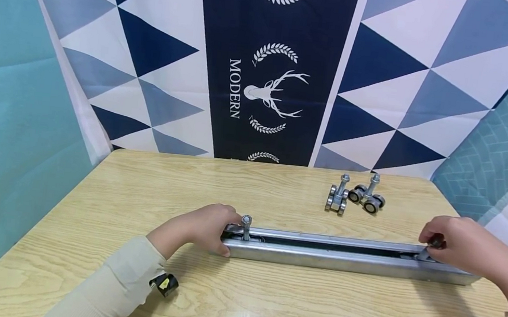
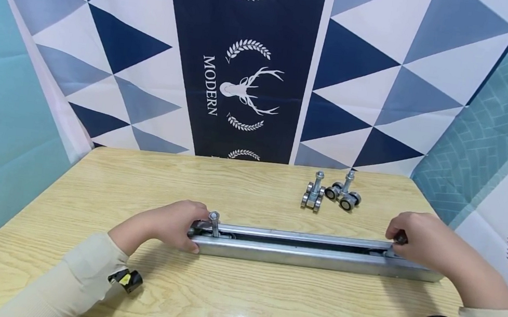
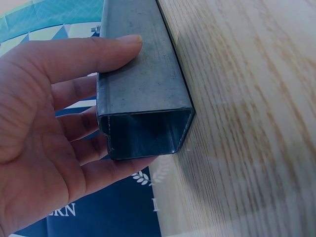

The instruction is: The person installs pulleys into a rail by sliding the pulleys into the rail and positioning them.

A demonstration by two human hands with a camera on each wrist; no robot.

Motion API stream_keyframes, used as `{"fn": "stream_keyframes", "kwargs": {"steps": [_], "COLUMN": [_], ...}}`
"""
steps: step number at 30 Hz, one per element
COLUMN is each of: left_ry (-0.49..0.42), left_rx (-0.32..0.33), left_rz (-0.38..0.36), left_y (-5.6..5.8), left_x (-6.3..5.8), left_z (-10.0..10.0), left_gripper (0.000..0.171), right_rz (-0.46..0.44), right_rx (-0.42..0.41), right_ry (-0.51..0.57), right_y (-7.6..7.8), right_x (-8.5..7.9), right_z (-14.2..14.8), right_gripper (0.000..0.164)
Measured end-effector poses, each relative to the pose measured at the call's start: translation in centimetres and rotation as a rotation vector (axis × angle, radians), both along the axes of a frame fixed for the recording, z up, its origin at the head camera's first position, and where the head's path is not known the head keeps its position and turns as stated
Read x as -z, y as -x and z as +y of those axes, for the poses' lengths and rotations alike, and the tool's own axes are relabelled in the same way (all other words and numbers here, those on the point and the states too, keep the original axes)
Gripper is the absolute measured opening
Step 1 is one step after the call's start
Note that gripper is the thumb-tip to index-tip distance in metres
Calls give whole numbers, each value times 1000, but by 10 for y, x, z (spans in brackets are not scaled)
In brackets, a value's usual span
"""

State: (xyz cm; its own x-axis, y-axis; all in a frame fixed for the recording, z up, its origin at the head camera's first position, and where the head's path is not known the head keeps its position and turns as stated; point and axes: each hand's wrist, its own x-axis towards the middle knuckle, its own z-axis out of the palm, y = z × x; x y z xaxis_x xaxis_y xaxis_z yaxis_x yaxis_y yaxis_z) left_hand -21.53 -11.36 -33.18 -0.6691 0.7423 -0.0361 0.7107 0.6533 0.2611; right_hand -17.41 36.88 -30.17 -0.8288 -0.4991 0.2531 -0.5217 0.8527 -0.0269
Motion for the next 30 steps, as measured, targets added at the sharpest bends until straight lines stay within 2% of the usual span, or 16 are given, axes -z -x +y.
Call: {"fn": "stream_keyframes", "kwargs": {"steps": [6, 15, 30], "left_ry": [-2, 3, 4], "left_rx": [19, 25, 30], "left_rz": [22, 31, 40], "left_y": [1, 1, 1], "left_x": [2, 1, 1], "left_z": [-2, -2, -1], "left_gripper": [58, 59, 58], "right_rz": [-8, -58, -46], "right_rx": [-31, 2, 2], "right_ry": [1, -12, -17], "right_y": [0, 0, 1], "right_x": [-2, -5, -2], "right_z": [-3, -6, -5], "right_gripper": [27, 25, 25]}}
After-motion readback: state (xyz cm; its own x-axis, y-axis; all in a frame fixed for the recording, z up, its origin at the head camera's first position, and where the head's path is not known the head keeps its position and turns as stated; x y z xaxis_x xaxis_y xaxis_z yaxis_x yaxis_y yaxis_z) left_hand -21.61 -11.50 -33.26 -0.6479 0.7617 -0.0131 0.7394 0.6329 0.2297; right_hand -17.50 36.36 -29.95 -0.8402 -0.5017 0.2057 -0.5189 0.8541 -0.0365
